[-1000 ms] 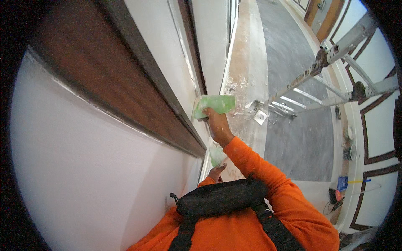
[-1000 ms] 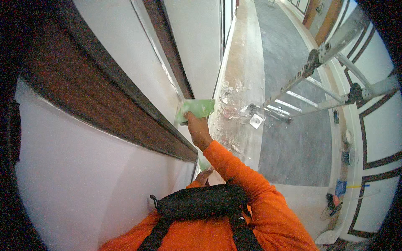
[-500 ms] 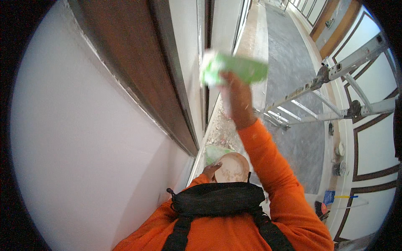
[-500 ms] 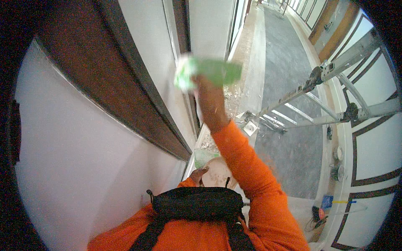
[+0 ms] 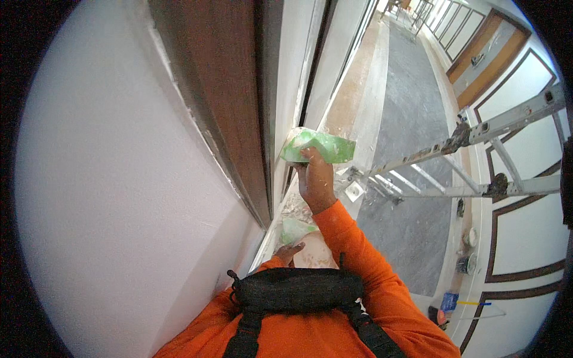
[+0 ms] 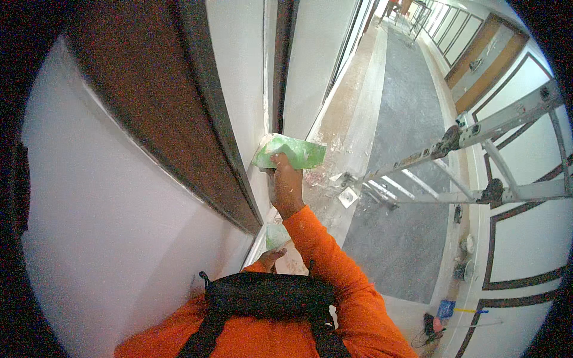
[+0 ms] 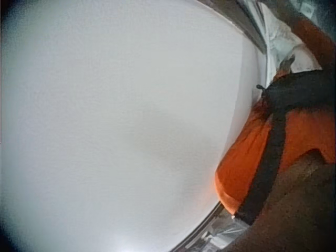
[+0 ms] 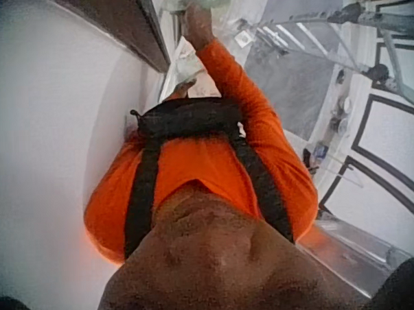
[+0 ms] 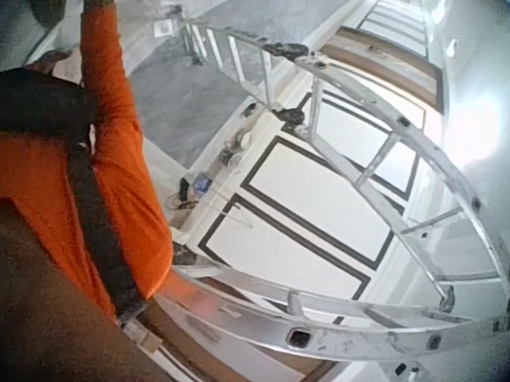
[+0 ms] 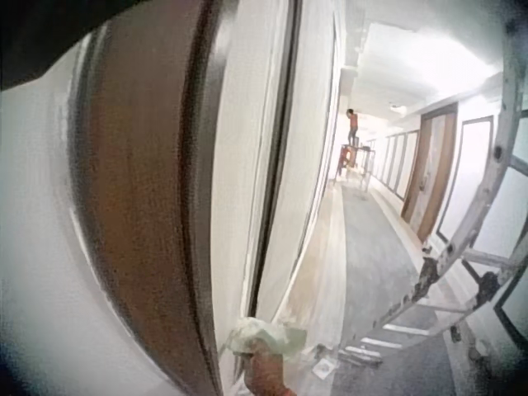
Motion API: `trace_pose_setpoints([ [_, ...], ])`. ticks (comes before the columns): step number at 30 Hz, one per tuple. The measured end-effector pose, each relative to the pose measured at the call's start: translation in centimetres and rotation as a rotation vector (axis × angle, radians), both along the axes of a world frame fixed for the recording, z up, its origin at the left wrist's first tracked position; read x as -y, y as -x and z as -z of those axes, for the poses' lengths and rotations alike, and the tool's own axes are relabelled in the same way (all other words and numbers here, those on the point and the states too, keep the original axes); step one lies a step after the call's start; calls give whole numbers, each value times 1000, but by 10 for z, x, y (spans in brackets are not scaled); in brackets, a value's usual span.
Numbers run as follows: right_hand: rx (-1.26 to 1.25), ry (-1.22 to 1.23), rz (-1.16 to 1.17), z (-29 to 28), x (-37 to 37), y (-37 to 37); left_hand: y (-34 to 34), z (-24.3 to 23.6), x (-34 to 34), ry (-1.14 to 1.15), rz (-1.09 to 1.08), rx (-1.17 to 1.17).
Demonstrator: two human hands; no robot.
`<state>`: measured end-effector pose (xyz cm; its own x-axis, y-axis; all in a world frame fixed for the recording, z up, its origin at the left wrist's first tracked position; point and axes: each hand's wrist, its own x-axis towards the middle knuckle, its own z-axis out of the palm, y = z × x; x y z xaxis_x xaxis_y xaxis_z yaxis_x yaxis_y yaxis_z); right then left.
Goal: The person applies plaster from a bowl onto the seam between a wall and a wooden baseboard using a spatula. They scoop filler from the bowl and spread it along the trim repeatedly.
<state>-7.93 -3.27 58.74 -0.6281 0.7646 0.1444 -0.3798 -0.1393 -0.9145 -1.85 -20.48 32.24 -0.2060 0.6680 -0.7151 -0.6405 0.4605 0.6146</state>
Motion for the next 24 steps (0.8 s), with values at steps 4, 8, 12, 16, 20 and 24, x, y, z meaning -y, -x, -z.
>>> trace_pose_setpoints([
  [4, -184, 305, -154, -58, 1, 1, 1, 2, -2, -10, 18, -15],
  [8, -182, -257, 1, -124, -8, 2, -4, 4, -6, -8, 38, -28],
  [12, 6, -860, 289, -148, -28, -9, -2, 4, -5, -4, 39, -38],
  [16, 242, -769, 386, -38, -30, -32, -6, 3, 0, 15, 35, -49],
  [20, 195, -712, 320, 60, 2, -36, -11, -1, 5, 48, 43, -47],
  [24, 213, -815, 376, 80, 15, -4, -10, -3, 23, 92, 27, -54],
])
